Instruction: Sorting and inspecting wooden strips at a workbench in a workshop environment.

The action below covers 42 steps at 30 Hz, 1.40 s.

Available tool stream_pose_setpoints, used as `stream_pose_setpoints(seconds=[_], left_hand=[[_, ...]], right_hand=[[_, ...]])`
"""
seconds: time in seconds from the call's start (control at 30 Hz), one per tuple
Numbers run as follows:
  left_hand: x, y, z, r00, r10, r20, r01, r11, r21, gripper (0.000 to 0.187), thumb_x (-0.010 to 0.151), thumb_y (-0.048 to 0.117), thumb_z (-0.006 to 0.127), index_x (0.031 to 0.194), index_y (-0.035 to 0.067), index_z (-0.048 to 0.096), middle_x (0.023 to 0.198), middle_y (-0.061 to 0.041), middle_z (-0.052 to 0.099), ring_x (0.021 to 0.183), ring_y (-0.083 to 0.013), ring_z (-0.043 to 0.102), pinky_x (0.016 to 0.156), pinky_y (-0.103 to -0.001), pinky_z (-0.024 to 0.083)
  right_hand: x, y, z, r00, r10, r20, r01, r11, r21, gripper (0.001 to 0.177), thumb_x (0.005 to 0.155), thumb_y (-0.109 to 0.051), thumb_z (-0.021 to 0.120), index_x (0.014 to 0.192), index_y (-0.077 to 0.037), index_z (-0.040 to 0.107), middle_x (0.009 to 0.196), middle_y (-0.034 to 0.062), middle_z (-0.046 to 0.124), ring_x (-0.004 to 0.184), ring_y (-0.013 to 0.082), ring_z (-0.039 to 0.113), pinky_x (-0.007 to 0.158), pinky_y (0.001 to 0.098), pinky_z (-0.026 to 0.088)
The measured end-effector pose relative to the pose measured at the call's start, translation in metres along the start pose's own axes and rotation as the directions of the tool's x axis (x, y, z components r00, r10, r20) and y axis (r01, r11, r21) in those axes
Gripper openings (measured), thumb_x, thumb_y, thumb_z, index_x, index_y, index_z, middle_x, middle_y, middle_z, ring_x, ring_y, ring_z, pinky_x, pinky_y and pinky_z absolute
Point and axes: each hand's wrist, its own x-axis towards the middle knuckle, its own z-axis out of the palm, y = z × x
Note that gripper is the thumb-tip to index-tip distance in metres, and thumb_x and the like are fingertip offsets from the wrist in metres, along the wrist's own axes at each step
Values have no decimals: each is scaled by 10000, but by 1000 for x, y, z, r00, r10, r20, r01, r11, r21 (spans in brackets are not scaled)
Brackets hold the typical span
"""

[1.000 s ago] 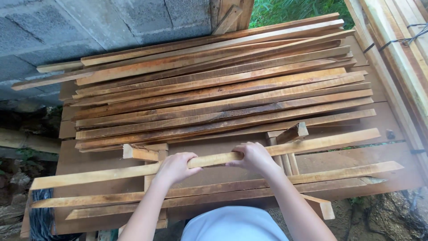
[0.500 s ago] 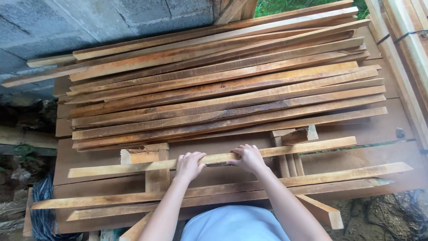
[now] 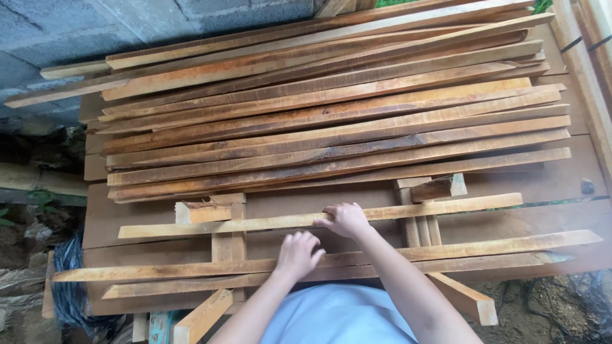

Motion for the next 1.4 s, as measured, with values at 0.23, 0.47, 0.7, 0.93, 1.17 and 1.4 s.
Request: stream_pose_setpoints(seconds=[0.23,0.47,0.7,0.93,1.17,1.4], left_hand=[[-44,29,9,985,14,-173,-35,992,-120,230,868,227,717,1074,124,715,1132,-14,636,993,-234,579,911,-389,462],[-40,22,7,991,-50,-128,50,999,4,550,878,406,720,1335,142,566,1343,-57,561,1297,-266,482,1129,-477,341],[-27,5,1,975,-183,127,175,982,72,819,804,592,767,1443,165,484,1414,-42,560,1347,-252,496,1176,-475,300],[-4,-3,-4,924,-270,273,254,963,93,850,688,706,766,1349,211,566,1282,-9,632,1264,-239,557,1089,-437,368],[12,-15,-19,848,-293,442,319,948,16,753,680,779,710,1191,228,666,1246,-27,713,1268,-252,613,1053,-411,362],[37,-22,-15,748,-308,587,344,938,53,801,583,815,764,1143,244,726,1271,-30,734,1307,-246,620,1078,-433,392]], right_hand=[[-44,-14,4,990,-3,-138,5,1000,13,719,821,-794,600,1043,-135,781,891,111,777,811,331,740,753,416,588],[-75,-11,20,999,-39,-8,39,999,9,613,882,-762,533,1134,-233,711,934,43,761,898,286,725,798,407,564],[-76,-8,26,991,-33,132,41,997,-62,648,863,-801,495,1186,-259,642,1060,76,751,1071,317,718,904,473,546],[-71,-12,22,988,36,151,-26,998,-65,681,800,-837,527,1141,-264,662,1021,104,759,1059,325,726,903,451,557],[-68,-13,17,979,55,197,-51,998,-29,698,789,-842,540,1150,-258,664,1043,110,758,1076,327,722,917,449,551],[-65,-14,-3,963,74,259,-111,985,134,638,844,-788,553,1118,-230,694,1052,93,763,1083,313,719,925,444,553]])
